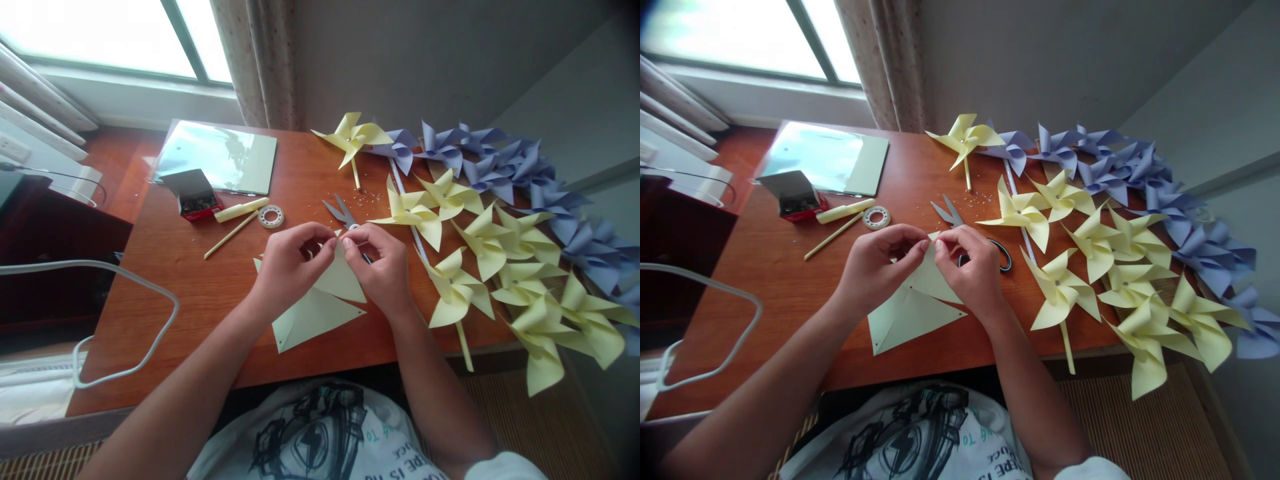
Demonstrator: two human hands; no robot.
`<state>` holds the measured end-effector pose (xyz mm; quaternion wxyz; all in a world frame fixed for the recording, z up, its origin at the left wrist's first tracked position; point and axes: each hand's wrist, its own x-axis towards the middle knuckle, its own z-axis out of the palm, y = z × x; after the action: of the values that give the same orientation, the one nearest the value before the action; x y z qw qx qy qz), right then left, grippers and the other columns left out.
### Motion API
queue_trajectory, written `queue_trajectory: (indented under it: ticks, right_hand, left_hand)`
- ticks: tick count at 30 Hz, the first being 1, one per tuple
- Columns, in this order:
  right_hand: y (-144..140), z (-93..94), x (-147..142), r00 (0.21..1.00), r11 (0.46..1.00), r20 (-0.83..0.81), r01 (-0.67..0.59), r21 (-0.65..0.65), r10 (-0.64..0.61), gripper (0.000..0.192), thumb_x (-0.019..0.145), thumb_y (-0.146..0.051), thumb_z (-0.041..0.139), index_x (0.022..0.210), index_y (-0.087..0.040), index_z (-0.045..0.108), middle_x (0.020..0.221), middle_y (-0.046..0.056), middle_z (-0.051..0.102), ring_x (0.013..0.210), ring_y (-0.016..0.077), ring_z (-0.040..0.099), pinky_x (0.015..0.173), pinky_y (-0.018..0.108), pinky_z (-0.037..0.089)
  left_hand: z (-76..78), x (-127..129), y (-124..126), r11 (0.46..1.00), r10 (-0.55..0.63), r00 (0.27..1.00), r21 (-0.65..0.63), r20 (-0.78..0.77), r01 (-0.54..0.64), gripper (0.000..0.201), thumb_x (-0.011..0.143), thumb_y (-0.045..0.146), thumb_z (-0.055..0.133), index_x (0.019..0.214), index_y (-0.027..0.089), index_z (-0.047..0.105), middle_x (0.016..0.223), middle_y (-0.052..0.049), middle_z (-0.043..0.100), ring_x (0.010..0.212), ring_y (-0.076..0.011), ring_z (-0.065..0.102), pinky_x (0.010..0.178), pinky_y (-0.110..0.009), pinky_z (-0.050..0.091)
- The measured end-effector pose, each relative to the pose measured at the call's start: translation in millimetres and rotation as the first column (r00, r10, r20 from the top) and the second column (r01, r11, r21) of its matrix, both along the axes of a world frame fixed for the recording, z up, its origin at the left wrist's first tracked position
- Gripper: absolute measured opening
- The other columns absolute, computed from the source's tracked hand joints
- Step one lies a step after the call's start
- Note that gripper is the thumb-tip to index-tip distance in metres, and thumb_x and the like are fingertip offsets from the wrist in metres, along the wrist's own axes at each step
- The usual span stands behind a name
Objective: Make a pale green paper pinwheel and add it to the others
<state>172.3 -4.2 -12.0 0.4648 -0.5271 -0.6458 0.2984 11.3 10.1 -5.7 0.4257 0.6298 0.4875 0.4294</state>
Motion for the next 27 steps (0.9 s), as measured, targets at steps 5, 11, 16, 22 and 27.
queue_trajectory:
  ticks: [5,11,16,22,27]
  right_hand:
    - [-0.4,1.0,1.1,0.996,0.999,-0.082,-0.028,-0.024,0.026,0.007,0.092,-0.023,0.065,0.086,-0.024,0.068,0.087,0.001,0.069,0.080,0.0179,0.066,0.070,0.031,0.054]
    - [0.8,-0.3,0.5,0.995,0.998,-0.096,-0.021,-0.060,0.016,0.006,0.090,-0.024,0.066,0.084,-0.024,0.065,0.084,0.001,0.067,0.077,0.0175,0.065,0.070,0.030,0.055]
    - [1.1,-0.7,0.3,0.991,0.997,-0.130,-0.027,-0.078,0.016,0.007,0.089,-0.024,0.066,0.083,-0.024,0.064,0.084,0.000,0.066,0.076,0.0170,0.064,0.070,0.031,0.055]
    - [0.9,0.4,0.2,0.992,0.997,-0.121,-0.037,-0.069,0.029,0.006,0.090,-0.025,0.065,0.085,-0.024,0.065,0.085,0.001,0.067,0.079,0.0176,0.065,0.071,0.031,0.056]
    - [1.2,1.0,0.6,0.994,0.997,-0.106,-0.047,-0.055,0.041,0.005,0.090,-0.025,0.065,0.086,-0.024,0.065,0.085,0.001,0.067,0.079,0.0171,0.065,0.070,0.030,0.056]
  left_hand:
    - [-2.5,-1.6,1.1,0.999,-0.001,1.000,-0.032,0.014,0.002,0.017,0.087,0.031,0.068,0.085,0.015,0.071,0.070,-0.003,0.067,0.060,-0.0117,0.054,0.053,-0.023,0.042]
    - [-2.7,-2.8,0.0,0.998,-0.036,0.998,-0.052,0.053,0.039,0.017,0.088,0.032,0.068,0.088,0.015,0.071,0.076,-0.004,0.070,0.064,-0.0131,0.057,0.056,-0.023,0.045]
    - [-1.6,-3.9,-0.3,0.997,-0.061,0.997,-0.033,0.049,0.063,0.014,0.088,0.030,0.068,0.088,0.016,0.070,0.077,-0.004,0.069,0.066,-0.0133,0.058,0.056,-0.023,0.045]
    - [1.1,-4.0,-0.1,0.998,-0.060,0.998,-0.009,0.030,0.061,0.011,0.087,0.026,0.067,0.085,0.016,0.071,0.072,-0.002,0.067,0.062,-0.0118,0.055,0.054,-0.022,0.042]
    - [2.4,-4.0,0.1,0.998,-0.055,0.998,-0.009,0.028,0.055,0.010,0.086,0.024,0.067,0.086,0.015,0.072,0.071,-0.002,0.066,0.061,-0.0112,0.054,0.054,-0.022,0.042]
